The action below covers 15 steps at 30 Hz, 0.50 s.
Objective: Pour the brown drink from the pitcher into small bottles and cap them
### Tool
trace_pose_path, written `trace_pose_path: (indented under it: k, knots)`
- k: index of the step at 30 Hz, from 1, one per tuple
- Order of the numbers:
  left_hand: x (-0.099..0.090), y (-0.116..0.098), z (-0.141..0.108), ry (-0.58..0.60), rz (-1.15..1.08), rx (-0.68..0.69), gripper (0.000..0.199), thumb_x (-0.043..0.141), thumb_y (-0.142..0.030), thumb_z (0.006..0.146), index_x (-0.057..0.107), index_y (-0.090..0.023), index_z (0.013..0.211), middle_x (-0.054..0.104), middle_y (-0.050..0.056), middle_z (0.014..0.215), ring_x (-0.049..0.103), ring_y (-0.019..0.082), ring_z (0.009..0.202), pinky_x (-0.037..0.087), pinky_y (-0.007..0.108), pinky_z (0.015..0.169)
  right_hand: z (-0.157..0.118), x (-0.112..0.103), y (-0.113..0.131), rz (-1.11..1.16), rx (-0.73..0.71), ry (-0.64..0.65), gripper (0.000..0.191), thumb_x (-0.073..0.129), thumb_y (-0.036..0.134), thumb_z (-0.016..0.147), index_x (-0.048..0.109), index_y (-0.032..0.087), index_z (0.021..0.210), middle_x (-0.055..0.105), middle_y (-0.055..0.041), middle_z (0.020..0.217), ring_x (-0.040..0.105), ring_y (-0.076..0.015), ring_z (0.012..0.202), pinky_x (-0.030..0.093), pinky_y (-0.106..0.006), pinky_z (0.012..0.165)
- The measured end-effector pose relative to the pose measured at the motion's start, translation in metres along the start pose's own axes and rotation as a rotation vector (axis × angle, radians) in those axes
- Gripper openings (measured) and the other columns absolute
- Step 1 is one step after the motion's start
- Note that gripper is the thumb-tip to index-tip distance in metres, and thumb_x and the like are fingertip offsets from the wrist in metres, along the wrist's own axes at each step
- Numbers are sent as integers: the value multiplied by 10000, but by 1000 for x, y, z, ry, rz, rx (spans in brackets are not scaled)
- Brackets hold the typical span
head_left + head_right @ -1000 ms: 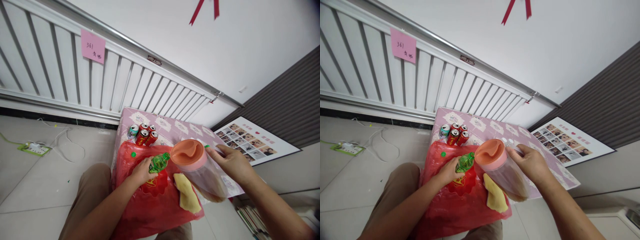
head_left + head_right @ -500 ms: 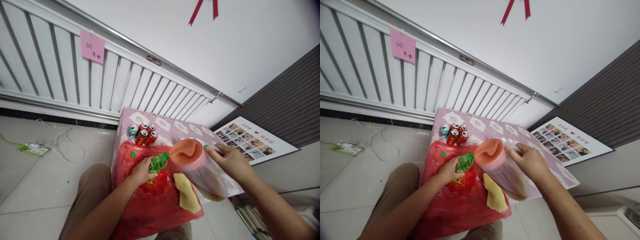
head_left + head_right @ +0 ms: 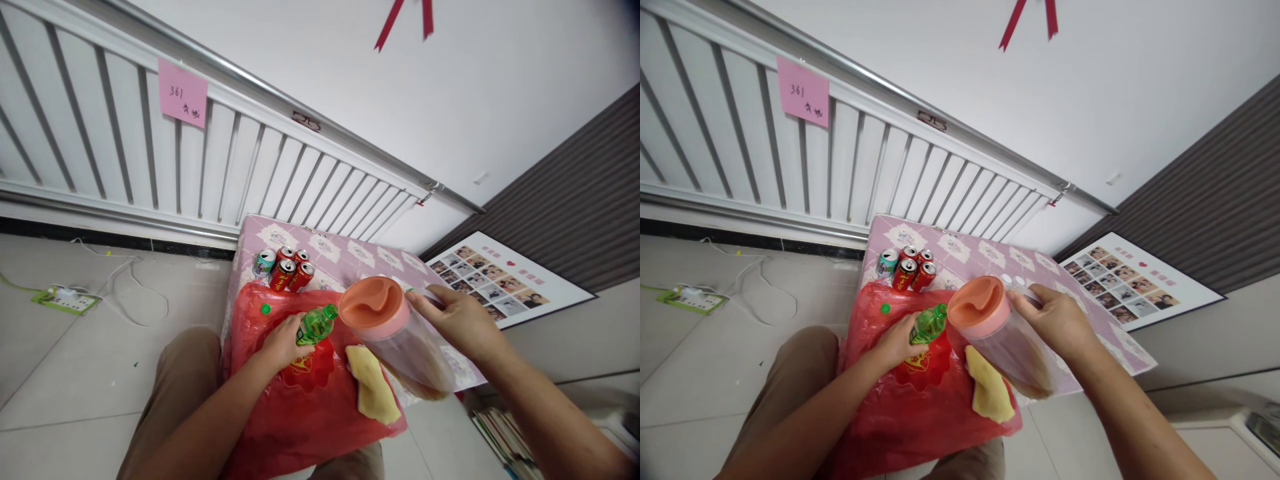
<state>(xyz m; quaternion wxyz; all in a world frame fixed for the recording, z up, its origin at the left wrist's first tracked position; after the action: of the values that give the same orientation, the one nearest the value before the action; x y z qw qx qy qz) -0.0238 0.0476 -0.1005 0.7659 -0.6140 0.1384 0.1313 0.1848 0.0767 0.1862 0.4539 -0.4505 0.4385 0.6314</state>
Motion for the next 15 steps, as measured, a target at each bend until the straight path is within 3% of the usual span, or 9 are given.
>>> trace_pose_path:
  k: [15]
  knots:
    - [1,1,0,-5,22,-2,723,788,-271,698,466,-232,1344,603,91,1316,579,270,1218,456,403,1052,0,-4,4,28,-41,-46,499,548,702,758,493,234,593,426,32,491,423,-136,489,323,-274,467]
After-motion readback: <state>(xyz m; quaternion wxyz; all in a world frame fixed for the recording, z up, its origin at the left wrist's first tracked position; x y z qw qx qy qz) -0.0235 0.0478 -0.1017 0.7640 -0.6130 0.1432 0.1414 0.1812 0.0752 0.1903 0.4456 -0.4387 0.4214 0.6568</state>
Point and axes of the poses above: each hand's wrist, its own z-axis towards the middle knuckle, its own x-axis out of the palm, y = z × x, the point moved 1 cm from there along z, towards the middle knuckle
